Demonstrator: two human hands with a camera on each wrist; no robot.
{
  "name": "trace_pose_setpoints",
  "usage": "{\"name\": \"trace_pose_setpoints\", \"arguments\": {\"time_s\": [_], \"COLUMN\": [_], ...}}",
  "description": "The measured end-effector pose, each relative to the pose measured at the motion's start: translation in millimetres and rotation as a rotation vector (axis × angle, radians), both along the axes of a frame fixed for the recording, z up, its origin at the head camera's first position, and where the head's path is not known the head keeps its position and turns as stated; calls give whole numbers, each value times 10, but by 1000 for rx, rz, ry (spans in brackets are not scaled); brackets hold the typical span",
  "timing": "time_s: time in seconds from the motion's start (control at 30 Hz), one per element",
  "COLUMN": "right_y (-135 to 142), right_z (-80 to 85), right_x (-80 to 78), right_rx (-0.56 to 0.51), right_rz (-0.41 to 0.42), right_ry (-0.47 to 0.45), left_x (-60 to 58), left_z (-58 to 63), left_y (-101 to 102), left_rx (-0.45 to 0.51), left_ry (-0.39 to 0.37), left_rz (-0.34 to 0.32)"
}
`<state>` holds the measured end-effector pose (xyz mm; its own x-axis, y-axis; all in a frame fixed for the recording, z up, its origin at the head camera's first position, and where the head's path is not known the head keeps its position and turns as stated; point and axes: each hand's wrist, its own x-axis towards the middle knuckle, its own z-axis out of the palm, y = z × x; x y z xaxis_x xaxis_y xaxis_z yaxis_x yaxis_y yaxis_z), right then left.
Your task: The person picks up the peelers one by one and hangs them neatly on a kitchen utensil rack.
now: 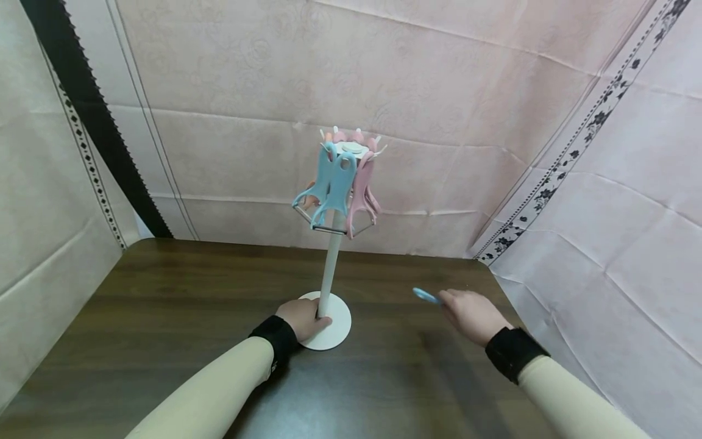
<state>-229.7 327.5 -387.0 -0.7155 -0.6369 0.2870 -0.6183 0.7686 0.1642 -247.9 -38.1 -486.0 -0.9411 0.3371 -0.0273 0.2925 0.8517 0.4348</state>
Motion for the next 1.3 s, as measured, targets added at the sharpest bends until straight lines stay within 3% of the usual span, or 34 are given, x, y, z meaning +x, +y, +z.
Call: {"name": "trace_pose_setpoints", "arguments": {"time_s": [0.27,0.57,0.8,1.1,1.3], "right_y": [-332,-734,-1059,-1416,-1601], "right_z": [783,1341,1590,1677,1742], "right_x": [-99,-46,32,-25,-46], "right_rx": [-219,-418,-506,-710,-691], "right_rz": [36,125,189,88,56], "right_ry": [138,260,365,412,393], "left_x": [-1,-5,19,-7,-18], "left_z": [13,2,45,5,-6], "left_y": [2,4,8,5,22], "left_rx": [5,7,10,-1,-3], "left_ry": [-6,-3,-11,-11,-6], "left_rz": [-5,-8,-7,5,-3]}}
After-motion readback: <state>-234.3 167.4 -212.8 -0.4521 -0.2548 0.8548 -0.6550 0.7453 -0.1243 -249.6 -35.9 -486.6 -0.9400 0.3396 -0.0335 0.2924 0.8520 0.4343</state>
